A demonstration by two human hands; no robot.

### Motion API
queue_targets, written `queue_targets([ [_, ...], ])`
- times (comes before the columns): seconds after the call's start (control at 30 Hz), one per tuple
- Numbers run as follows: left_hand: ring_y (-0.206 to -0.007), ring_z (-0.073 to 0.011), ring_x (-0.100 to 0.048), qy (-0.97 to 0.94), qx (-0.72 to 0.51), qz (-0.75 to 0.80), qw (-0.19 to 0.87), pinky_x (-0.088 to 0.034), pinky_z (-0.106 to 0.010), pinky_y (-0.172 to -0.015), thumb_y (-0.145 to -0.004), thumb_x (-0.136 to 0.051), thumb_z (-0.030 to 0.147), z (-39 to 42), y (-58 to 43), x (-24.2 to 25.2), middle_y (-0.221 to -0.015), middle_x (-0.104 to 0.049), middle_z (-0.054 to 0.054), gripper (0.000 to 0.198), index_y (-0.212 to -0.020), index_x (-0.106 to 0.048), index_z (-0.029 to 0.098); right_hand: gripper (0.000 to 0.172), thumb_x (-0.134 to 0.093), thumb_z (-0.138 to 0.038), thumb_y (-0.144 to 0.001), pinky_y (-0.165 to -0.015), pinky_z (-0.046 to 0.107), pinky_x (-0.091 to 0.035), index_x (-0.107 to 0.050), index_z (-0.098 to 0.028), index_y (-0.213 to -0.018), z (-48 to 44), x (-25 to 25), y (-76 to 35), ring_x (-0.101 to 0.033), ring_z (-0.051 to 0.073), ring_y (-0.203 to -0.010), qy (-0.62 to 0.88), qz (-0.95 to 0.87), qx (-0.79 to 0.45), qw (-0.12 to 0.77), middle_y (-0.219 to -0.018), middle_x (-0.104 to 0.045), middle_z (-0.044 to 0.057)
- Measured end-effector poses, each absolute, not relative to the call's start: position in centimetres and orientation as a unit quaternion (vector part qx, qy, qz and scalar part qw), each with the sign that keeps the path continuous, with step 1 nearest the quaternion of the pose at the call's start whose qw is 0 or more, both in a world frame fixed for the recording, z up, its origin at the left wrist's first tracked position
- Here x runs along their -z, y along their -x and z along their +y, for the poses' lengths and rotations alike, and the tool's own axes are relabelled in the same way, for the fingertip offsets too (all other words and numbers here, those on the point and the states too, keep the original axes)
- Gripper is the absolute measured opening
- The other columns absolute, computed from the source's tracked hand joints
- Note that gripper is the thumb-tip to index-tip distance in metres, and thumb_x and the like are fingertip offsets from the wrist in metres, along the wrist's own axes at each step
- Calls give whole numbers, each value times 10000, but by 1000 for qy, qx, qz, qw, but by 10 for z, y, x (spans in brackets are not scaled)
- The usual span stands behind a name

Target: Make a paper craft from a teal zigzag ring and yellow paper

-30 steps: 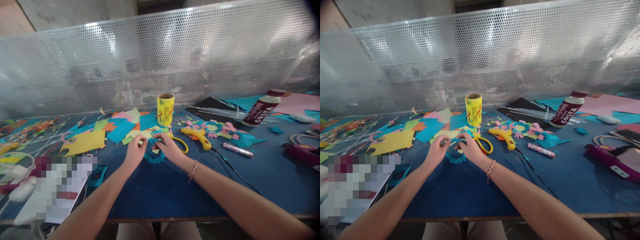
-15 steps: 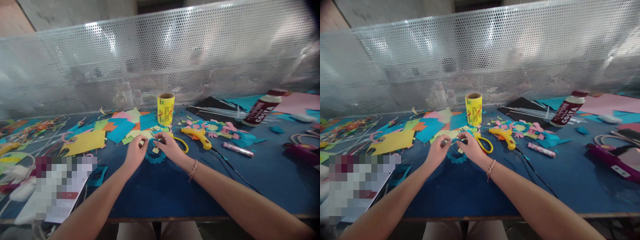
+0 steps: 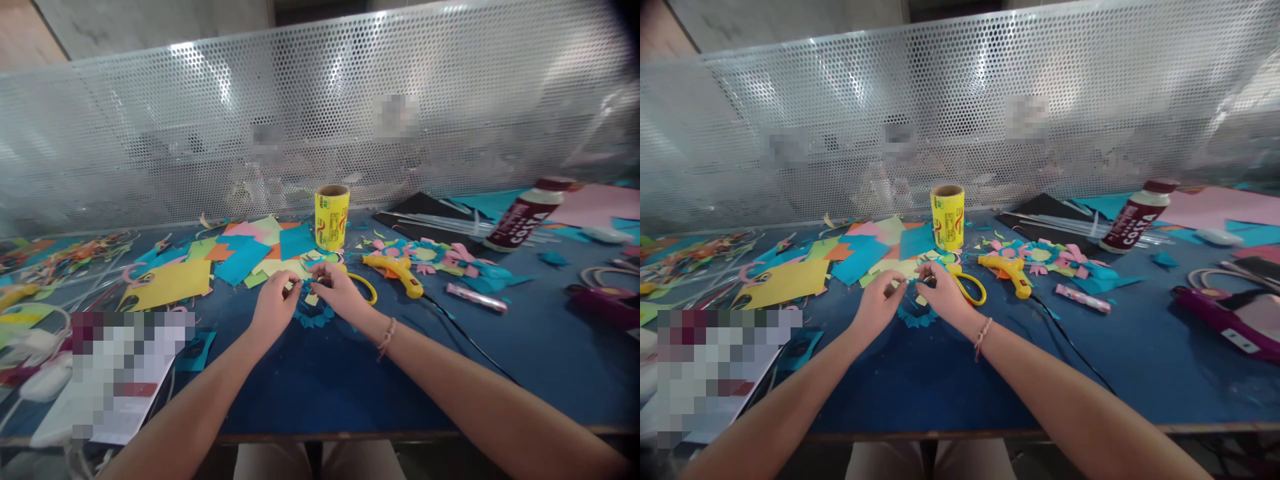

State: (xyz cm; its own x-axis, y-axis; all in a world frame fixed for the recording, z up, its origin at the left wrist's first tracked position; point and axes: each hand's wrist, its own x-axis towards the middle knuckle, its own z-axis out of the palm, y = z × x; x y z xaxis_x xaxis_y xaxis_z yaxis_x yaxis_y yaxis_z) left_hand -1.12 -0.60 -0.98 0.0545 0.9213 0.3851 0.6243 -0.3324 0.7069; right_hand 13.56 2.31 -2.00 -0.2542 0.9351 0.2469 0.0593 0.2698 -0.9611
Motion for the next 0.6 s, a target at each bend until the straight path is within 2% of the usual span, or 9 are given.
queue_targets([
  [0.2, -653, -115, -538, -611, -453, 566, 318, -433, -256, -617, -740, -524, 325, -6, 11, 5, -934, -581, -61, 236, -920, -526, 172, 191, -549, -186, -654, -605, 262, -452, -491, -199, -835, 23, 16, -138, -531, 103, -662, 408, -606, -475, 491, -770, -488, -19],
  [0.4, -764, -155, -559, -567, -434, 569, 407, -441, -286, -688, -616, -607, 220, 2, 13, 13, -918, -604, -69, 287, -889, -558, 146, 196, -572, -200, -650, -535, 229, -420, -486, -201, -826, 25, 14, -139, -543, 87, -604, 415, -520, -535, 521, -753, -484, -25],
  [0.6, -858, -169, -559, -539, -468, 507, 483, -442, -273, -699, -584, -529, 171, 5, 16, 19, -976, -596, -58, 341, -924, -557, 165, 238, -620, -194, -600, -560, 223, -420, -510, -194, -811, 29, 16, -139, -534, 86, -621, 400, -474, -561, 548, -719, -498, -31],
])
